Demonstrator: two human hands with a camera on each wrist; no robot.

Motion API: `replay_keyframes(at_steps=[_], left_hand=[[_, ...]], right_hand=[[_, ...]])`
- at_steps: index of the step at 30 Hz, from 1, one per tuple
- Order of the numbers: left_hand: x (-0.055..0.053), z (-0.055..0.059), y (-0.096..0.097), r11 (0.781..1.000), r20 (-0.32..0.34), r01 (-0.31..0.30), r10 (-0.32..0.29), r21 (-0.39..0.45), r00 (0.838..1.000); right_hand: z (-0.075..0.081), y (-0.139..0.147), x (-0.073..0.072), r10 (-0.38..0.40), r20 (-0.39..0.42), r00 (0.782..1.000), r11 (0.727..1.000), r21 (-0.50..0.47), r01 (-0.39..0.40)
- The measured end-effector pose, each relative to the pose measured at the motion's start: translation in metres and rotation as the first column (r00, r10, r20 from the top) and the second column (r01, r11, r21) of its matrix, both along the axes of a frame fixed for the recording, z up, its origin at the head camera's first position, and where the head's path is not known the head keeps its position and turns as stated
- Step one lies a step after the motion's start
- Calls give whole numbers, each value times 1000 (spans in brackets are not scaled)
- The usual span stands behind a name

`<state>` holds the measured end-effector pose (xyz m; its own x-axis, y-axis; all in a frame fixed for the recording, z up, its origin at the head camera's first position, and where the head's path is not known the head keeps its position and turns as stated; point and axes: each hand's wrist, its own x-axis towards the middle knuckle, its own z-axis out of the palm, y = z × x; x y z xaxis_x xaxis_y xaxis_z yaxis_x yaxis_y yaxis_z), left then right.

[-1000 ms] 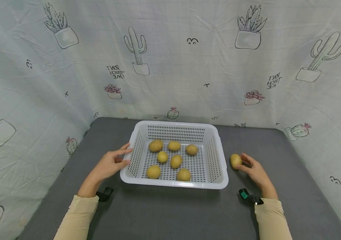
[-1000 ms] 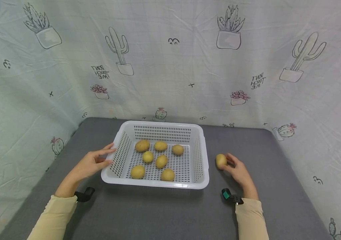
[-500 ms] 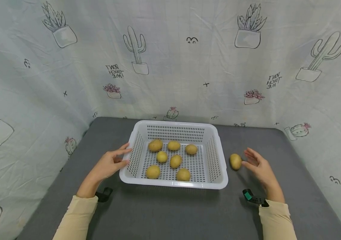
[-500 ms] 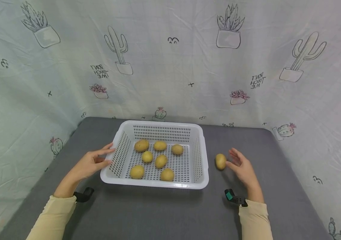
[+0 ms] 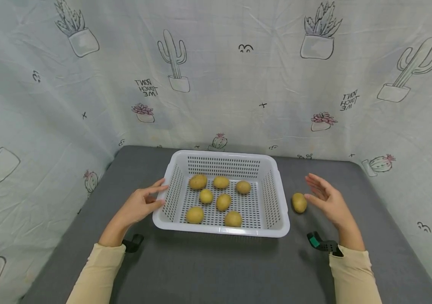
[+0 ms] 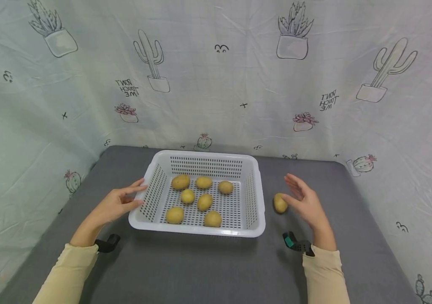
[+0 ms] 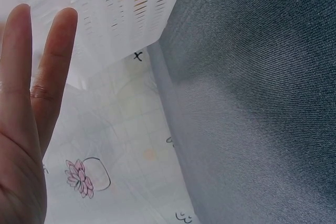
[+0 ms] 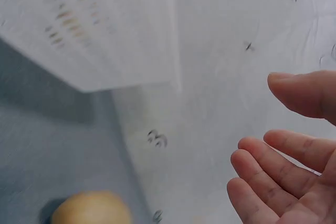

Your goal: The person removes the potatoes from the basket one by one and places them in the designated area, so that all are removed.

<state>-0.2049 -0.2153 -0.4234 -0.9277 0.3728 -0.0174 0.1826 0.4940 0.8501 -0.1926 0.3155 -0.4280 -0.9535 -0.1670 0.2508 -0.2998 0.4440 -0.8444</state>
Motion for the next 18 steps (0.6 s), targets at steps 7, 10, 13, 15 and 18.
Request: replay_keyframes(at_steps=[7,10,13,15,18], left_hand=[[0,0,0,1000,14,4,-4,9,1000],[0,-1,0,1000,19,2,-2,9,1000],[0,-1,0,1000,16,0,0,5,1000],[0,0,0,1000,12,1,0,-2,1000],[1,0,0,1000,12,0,0,-1,1000]], right_hand=[[27,-15,-7,67,-47,997,998,-5,-67],[39,-23,-12,89,-47,995,996,5,-89],[48,-34,-20,108,-37,993,994,16,-107],[53,-41,-25,123,-22,992,992,12,-123],[56,-53,-35,150,11,989,989,3,-150]])
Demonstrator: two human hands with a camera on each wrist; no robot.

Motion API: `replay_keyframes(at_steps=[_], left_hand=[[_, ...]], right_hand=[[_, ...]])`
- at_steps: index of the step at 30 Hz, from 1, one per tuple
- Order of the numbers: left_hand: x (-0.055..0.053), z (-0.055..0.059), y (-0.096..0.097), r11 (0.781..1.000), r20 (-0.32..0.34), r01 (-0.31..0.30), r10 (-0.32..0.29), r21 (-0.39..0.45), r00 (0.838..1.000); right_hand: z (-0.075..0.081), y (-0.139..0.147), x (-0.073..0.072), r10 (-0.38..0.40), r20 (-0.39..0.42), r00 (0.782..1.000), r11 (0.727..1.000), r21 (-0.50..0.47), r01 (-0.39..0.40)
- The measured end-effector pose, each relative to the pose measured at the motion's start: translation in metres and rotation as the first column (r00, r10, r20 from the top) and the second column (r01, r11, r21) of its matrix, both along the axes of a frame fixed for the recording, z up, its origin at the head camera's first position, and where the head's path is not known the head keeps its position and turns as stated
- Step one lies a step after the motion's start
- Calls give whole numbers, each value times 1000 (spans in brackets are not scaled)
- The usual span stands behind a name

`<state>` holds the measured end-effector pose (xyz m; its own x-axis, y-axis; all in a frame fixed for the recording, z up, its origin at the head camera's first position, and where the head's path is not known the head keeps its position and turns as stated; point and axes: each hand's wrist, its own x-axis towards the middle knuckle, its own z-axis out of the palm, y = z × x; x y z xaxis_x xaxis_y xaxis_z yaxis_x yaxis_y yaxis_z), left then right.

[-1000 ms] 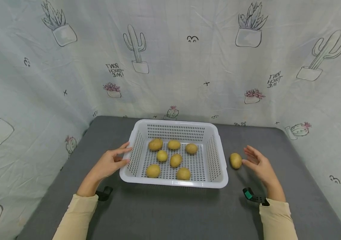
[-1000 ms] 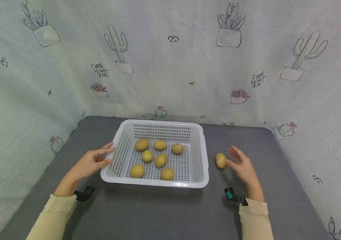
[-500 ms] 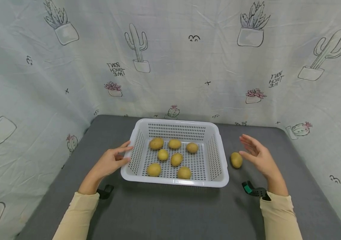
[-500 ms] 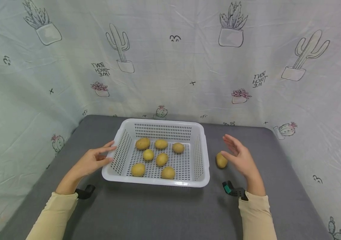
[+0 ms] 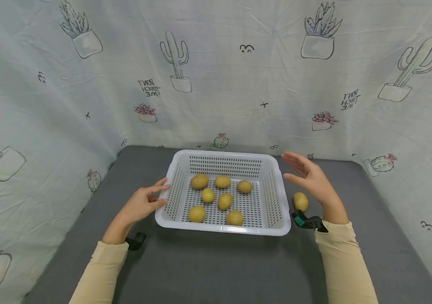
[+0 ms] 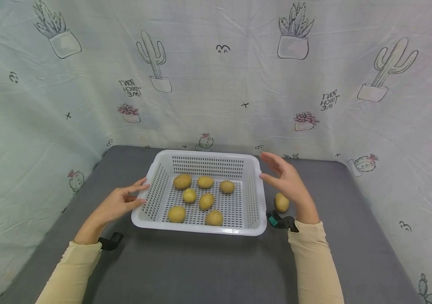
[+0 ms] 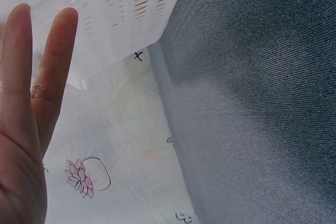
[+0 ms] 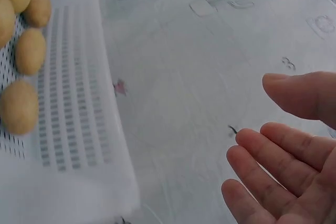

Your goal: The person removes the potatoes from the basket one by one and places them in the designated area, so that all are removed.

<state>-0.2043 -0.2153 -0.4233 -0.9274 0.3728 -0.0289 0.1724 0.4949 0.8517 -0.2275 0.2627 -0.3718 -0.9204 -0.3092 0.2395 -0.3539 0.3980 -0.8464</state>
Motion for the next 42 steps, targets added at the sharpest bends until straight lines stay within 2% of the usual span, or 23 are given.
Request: replay_keyframes(at_steps=[11,16,25,29,37,42], left_hand=[[-5,-2,-1,1000,-3,-3,3,6,1000],[-5,-5,1,1000,9,-5,5,21,1000],[-2,-9,3,999,16,7,-7,37,1000],[-1,-9,3,1000,8,13,-13,25,1000],[0,-6,2,1000,-6,19,-19,18,1000],[1,-4,1,999,-11,15,-14,37,1000]], right_hand=[[-11,-43,-47,163,58,985,986,-37,-162],[-20,-56,-62,201,94,975,979,-26,-200],[-34,-68,-79,196,208,958,979,4,-201],[-41,-70,-86,179,232,956,978,61,-198],[-52,-72,-96,227,267,936,954,130,-269],[-53,-74,-99,258,281,924,925,204,-320]])
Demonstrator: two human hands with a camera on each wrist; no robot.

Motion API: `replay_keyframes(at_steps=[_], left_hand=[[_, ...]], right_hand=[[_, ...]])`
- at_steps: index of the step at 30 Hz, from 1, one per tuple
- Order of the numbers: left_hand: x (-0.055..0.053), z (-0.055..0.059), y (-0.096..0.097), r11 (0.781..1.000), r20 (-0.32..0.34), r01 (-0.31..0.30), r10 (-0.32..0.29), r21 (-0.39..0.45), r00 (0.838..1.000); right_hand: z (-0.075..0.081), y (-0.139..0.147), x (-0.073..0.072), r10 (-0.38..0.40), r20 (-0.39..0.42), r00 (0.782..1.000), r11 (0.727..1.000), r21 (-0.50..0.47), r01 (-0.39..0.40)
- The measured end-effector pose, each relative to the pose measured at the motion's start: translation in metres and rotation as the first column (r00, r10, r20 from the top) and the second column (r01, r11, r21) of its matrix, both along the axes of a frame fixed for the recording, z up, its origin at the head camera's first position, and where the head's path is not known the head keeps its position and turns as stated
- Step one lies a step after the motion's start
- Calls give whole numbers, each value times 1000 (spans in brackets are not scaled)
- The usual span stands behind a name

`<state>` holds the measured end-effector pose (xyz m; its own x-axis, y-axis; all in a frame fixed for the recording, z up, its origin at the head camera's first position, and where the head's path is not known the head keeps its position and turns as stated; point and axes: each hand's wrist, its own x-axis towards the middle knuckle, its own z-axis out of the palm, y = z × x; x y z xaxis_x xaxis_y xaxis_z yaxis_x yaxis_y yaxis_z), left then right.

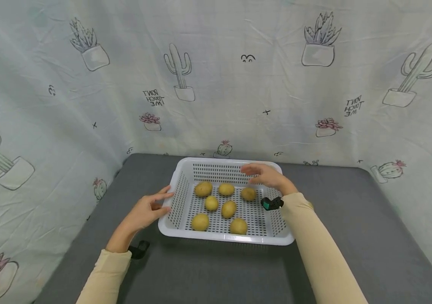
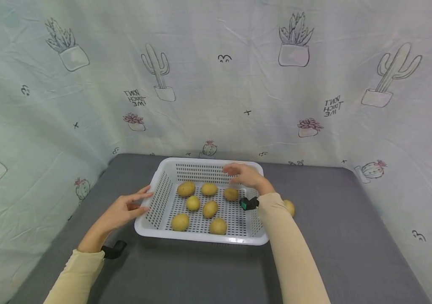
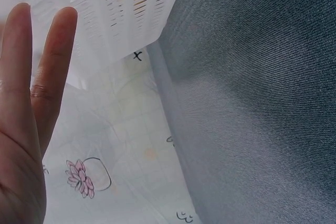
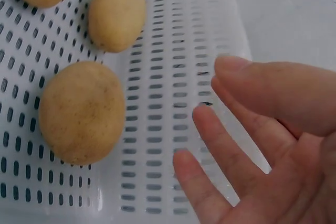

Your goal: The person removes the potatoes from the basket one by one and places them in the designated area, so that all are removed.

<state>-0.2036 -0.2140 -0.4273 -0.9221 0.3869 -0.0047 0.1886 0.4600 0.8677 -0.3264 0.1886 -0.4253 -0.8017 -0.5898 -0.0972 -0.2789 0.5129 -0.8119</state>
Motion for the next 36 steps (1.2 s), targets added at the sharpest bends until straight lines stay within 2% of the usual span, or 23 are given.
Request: replay_keyframes(at_steps=[6,14,23,26,30,36], left_hand=[[0,0,0,1000,-6,1,-1,-7,1000],[0,1,3,1000,-2,7,-7,-2,1000],[-1,-1,3,1000,8,-7,7,1,1000],[-1,0,3,1000,5,-10,10,-1,1000],[-1,0,3,1000,7,-9,9,-3,1000],[0,0,1,1000,16,-12,12,-5,1000]], right_hand=[[-3,-1,-3,36,93,995,995,89,-44],[-8,-4,-9,14,190,982,968,242,-60],[-7,-7,-9,100,216,971,950,270,-157],[-8,-9,-9,121,211,970,936,302,-182],[-11,-11,-10,109,184,977,914,368,-171],[-14,-16,-10,64,160,985,897,424,-127]])
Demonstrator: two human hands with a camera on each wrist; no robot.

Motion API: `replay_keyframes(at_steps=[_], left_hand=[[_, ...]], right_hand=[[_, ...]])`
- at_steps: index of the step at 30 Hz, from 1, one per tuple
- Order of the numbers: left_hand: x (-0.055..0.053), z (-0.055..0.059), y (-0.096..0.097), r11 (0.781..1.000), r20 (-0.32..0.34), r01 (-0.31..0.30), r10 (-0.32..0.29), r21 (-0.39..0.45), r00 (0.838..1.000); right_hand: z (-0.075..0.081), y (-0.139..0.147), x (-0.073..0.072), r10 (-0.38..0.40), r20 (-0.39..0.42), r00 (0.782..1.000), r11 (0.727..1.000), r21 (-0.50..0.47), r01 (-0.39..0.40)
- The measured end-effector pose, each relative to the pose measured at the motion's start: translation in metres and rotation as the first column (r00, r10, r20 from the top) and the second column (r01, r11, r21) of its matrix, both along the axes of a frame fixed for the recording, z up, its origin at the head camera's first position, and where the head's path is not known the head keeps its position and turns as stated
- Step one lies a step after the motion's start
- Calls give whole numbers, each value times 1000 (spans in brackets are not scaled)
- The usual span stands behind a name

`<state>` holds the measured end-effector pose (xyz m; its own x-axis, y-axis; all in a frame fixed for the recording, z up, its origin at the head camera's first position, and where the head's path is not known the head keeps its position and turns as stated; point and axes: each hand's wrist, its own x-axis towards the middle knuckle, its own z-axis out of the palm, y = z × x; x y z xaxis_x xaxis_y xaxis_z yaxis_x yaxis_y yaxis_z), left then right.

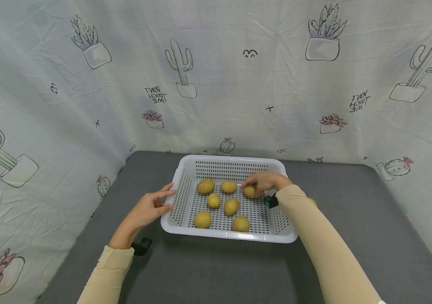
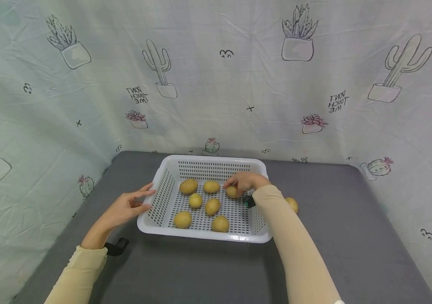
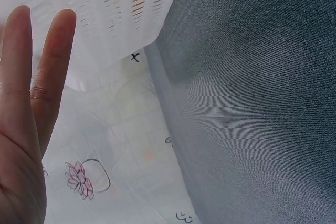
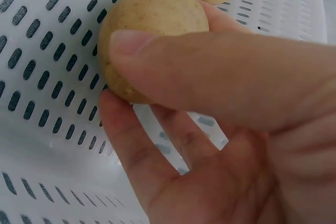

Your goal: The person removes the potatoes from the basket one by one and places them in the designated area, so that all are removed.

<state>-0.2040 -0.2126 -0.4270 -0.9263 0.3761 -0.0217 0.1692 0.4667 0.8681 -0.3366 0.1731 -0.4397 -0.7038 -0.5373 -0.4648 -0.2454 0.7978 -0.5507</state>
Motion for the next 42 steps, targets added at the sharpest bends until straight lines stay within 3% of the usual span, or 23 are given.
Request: replay_keyframes(at_steps=[15,33,42], left_hand=[[1,2,0,1000,0,-7,7,-21,1000],[2,2,0,1000,12,2,-2,-11,1000],[1,1,0,1000,10,-1,1,9,1000]], right_hand=[[0,0,1,-15,-9,1000,1000,-26,15],[-1,2,-1,4,15,1000,984,-178,-2],[0,5,-3,-4,56,998,955,-296,20]])
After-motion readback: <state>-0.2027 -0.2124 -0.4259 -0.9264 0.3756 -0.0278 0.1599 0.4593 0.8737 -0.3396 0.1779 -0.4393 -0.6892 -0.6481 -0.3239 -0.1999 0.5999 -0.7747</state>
